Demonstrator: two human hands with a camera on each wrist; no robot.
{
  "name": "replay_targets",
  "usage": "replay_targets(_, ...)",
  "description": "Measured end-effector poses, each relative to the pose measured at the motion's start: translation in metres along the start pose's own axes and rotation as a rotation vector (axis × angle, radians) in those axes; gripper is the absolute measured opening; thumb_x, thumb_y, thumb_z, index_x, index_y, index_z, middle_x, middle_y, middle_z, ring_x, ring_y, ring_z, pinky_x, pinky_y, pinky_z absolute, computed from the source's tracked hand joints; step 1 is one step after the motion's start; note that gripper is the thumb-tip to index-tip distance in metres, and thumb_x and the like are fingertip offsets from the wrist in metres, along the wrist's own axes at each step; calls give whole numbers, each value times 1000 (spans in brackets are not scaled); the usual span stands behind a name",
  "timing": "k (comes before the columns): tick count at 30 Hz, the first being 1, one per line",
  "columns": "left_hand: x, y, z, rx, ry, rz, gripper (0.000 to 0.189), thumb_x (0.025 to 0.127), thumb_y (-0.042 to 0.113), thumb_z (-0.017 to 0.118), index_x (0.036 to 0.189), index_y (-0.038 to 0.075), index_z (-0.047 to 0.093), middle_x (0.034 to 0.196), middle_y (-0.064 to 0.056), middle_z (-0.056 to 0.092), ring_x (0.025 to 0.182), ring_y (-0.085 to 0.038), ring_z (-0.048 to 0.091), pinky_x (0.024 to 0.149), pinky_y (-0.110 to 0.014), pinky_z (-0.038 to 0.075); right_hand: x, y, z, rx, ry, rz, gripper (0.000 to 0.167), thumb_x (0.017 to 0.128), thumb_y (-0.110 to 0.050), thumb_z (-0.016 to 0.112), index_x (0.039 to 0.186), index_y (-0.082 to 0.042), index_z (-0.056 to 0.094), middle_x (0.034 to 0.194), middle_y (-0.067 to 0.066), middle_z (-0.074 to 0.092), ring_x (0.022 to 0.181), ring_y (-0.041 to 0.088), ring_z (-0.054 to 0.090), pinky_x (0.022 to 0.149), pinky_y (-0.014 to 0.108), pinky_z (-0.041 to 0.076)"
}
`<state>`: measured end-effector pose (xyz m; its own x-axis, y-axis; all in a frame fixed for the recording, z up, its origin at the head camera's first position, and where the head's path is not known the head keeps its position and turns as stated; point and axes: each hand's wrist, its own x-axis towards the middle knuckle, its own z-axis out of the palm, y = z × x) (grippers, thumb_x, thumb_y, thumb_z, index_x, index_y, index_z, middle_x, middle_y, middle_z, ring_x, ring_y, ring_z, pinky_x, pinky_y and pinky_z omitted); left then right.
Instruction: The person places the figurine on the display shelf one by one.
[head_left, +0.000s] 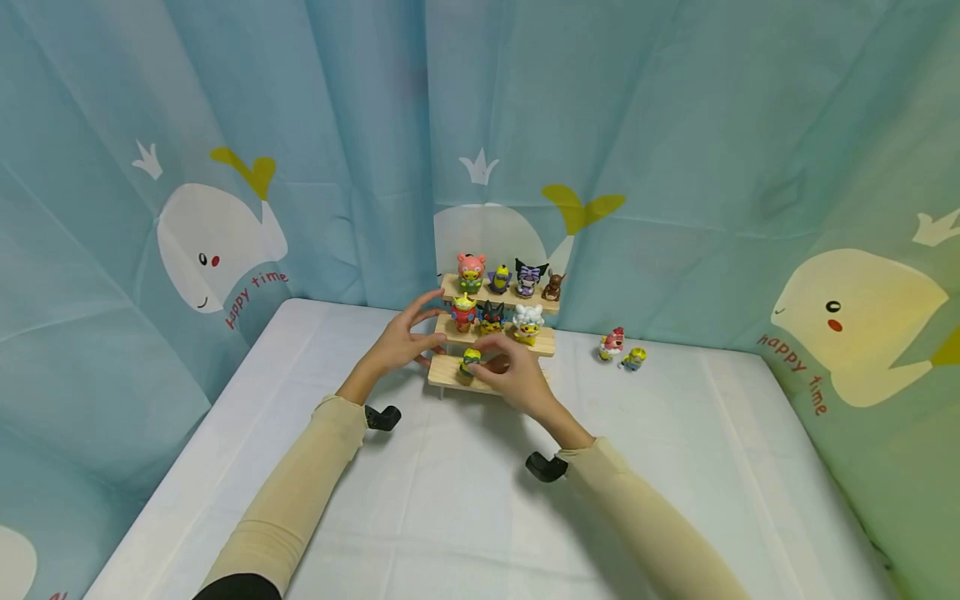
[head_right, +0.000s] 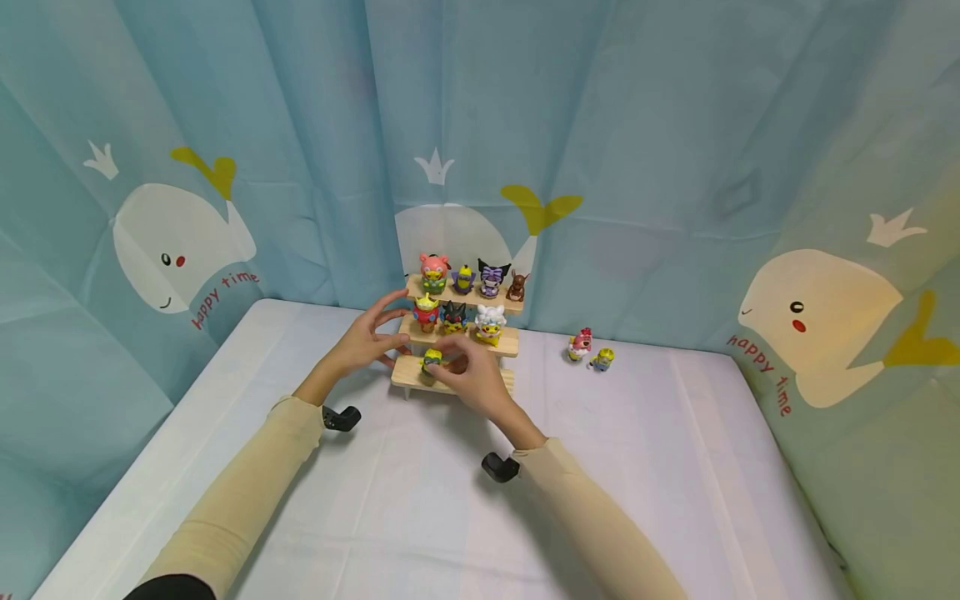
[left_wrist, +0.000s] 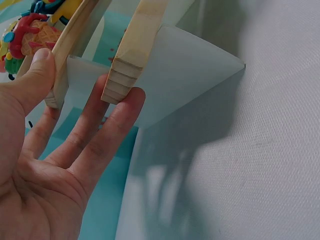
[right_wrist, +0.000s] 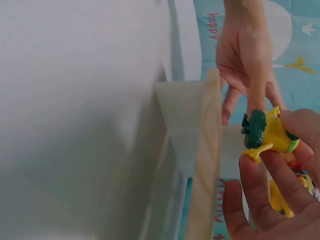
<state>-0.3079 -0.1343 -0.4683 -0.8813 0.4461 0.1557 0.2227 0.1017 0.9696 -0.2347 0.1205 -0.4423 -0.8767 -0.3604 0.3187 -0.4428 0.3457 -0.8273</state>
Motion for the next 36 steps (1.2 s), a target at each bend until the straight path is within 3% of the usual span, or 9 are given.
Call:
replay_targets(5, -1, -1, 0, 16, 6, 16, 77, 101, 18, 69, 161, 42, 28, 162, -18, 37, 99, -42, 73, 67, -68, 57, 5, 4, 14, -43, 41, -44, 28, 93, -9, 79, 119, -5, 69, 114, 13, 72, 86, 29, 74, 75, 36, 63)
replay_targets(10, 0, -1, 1, 14, 9, 12, 77, 100, 17, 70, 162, 40, 28, 162, -18, 36, 99, -40, 73, 66, -66, 58, 6, 3, 23, -74, 75, -37, 27, 93, -10, 79, 117, -6, 70, 113, 12, 73, 86, 27, 73, 76, 38, 62)
replay_targets(17, 0, -1, 1, -13, 6, -3, 79, 101, 14, 69, 163, 37, 26, 164, -20, 32, 105, -49, 69, 70, -75, 52, 7, 4, 29, -61, 91, -24, 26, 92, -7, 79, 116, -6, 71, 111, 13, 73, 90, 29, 73, 80, 43, 62)
replay_targets(21, -2, 4, 1, -29, -4, -13, 80, 101, 10, 67, 165, 31, 24, 164, -24, 29, 108, -51, 67, 72, -78, 49, 8, 6, 31, -57, 94, -12, 26, 92, -7, 79, 117, -7, 71, 112, 12, 73, 90, 28, 73, 80, 40, 62)
replay_targets(28, -10, 27, 5, -25, -8, -7, 77, 101, 7, 66, 165, 23, 26, 163, -29, 27, 110, -50, 67, 73, -77, 50, 6, 7, 36, -38, 100, -10, 29, 92, -6, 79, 120, -6, 70, 113, 14, 72, 92, 29, 73, 81, 40, 62)
replay_targets(36, -10, 25, 5, -32, -13, 1, 77, 101, 6, 66, 165, 23, 25, 163, -30, 27, 106, -50, 68, 71, -76, 51, 5, 8, 36, -29, 101, -17, 32, 92, -5, 79, 122, -7, 69, 115, 15, 72, 95, 30, 72, 83, 42, 62)
